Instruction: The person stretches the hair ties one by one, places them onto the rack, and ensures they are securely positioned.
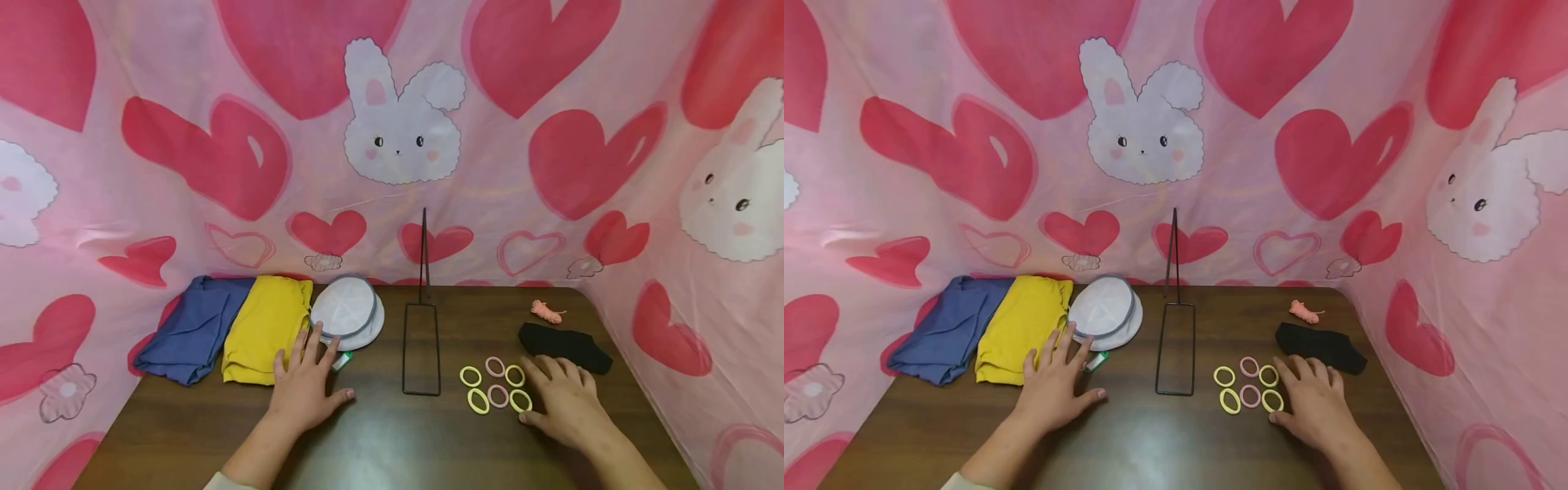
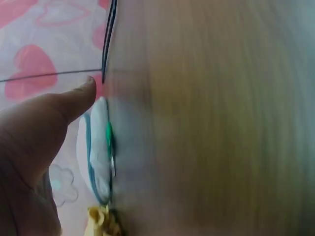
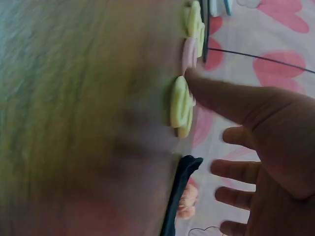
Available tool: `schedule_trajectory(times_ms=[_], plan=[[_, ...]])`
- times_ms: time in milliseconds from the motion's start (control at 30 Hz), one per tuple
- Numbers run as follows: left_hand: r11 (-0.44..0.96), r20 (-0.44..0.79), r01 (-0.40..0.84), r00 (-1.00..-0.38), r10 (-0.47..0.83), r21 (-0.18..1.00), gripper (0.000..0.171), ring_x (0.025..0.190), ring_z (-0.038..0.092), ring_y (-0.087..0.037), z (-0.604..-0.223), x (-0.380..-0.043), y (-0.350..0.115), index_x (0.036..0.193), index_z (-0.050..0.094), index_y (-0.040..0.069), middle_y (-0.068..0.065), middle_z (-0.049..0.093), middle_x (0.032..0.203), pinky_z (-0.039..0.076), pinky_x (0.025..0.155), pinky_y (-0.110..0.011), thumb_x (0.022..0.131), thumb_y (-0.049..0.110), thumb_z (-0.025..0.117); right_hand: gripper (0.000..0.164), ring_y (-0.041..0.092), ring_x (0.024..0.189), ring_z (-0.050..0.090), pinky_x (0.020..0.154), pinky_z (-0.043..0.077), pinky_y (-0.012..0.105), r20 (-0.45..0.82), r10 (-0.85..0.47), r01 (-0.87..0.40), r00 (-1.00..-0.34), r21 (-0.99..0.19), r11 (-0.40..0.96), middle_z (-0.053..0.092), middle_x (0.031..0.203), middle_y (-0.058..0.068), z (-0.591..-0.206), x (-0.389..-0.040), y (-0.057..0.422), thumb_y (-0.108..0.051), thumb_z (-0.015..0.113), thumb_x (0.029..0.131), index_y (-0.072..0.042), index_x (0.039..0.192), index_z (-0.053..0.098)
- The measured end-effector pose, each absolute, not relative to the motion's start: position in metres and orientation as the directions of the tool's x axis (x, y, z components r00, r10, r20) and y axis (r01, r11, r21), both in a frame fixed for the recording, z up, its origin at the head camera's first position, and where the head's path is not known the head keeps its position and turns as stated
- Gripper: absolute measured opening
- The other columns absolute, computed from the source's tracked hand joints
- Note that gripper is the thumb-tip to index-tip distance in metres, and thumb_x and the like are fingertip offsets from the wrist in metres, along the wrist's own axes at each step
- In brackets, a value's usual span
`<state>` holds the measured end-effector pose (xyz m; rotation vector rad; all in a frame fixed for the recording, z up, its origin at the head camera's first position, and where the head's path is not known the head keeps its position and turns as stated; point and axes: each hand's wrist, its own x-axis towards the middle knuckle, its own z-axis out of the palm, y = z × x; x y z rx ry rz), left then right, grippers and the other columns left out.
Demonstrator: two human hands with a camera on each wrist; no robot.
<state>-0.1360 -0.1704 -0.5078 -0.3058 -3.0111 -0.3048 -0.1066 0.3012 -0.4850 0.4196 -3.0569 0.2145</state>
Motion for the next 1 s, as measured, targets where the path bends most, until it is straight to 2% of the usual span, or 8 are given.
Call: schedule_trajectory(times_ms=[133,333,600,733,800,1000], plan=[[0.943,0.112,0.230,-0.972,0.208,0.239,0.101,0.149,0.020,-0.039,-0.509,-0.137,-0.153,0.161,0.042,0.027,-0.009,0.014,0.172,0.021,0.105,-0.070,0.077,0.071,0.078,0.078,0.044,0.122,0.056,0.092,0.042,0.070,0.031,-0.274,-0.275,-0.961,-0.139,0.951,0.066,0.129,0.014,-0.490,-0.110,0.302,-0.046,0.091,0.073,-0.008,0.136,0.066],[0.911,0.124,0.280,-0.959,0.253,0.304,0.096,0.145,0.029,-0.039,-0.512,-0.140,-0.130,0.160,0.043,0.029,-0.008,0.022,0.169,0.026,0.103,-0.067,0.079,0.067,0.079,0.055,0.037,0.109,0.066,0.089,0.049,0.062,0.018,-0.295,-0.294,-0.955,-0.167,0.941,0.074,0.115,0.008,-0.492,-0.116,0.299,-0.033,0.091,0.077,-0.008,0.122,0.073],[0.884,0.124,0.326,-0.945,0.302,0.336,0.093,0.144,0.033,-0.040,-0.516,-0.144,-0.110,0.158,0.046,0.026,-0.010,0.029,0.166,0.027,0.105,-0.069,0.081,0.065,0.079,0.031,0.026,0.092,0.069,0.081,0.053,0.054,0.053,-0.319,-0.323,-0.946,-0.134,0.937,0.072,0.094,-0.004,-0.492,-0.116,0.297,-0.024,0.088,0.078,-0.014,0.104,0.076],[0.860,0.102,0.342,-0.939,0.328,0.379,0.090,0.145,0.034,-0.040,-0.515,-0.147,-0.102,0.158,0.046,0.025,-0.011,0.031,0.165,0.028,0.107,-0.071,0.083,0.064,0.077,0.021,0.020,0.080,0.065,0.073,0.052,0.050,0.105,-0.322,-0.333,-0.941,-0.128,0.934,0.061,0.078,-0.012,-0.486,-0.116,0.299,-0.019,0.086,0.078,-0.017,0.094,0.073],[0.846,0.090,0.351,-0.934,0.345,0.401,0.088,0.145,0.034,-0.039,-0.516,-0.148,-0.098,0.158,0.047,0.024,-0.011,0.032,0.164,0.029,0.108,-0.069,0.085,0.063,0.076,0.019,0.018,0.079,0.064,0.073,0.052,0.048,0.147,-0.326,-0.345,-0.934,-0.133,0.929,0.060,0.077,-0.012,-0.483,-0.116,0.299,-0.018,0.085,0.078,-0.016,0.093,0.073],[0.814,0.047,0.352,-0.926,0.374,0.462,0.084,0.146,0.035,-0.039,-0.518,-0.152,-0.091,0.158,0.047,0.021,-0.013,0.034,0.164,0.030,0.114,-0.064,0.088,0.059,0.074,0.024,0.015,0.085,0.067,0.078,0.056,0.046,0.269,-0.364,-0.415,-0.892,-0.165,0.895,0.072,0.093,-0.006,-0.467,-0.118,0.294,-0.017,0.086,0.079,-0.012,0.101,0.078]])
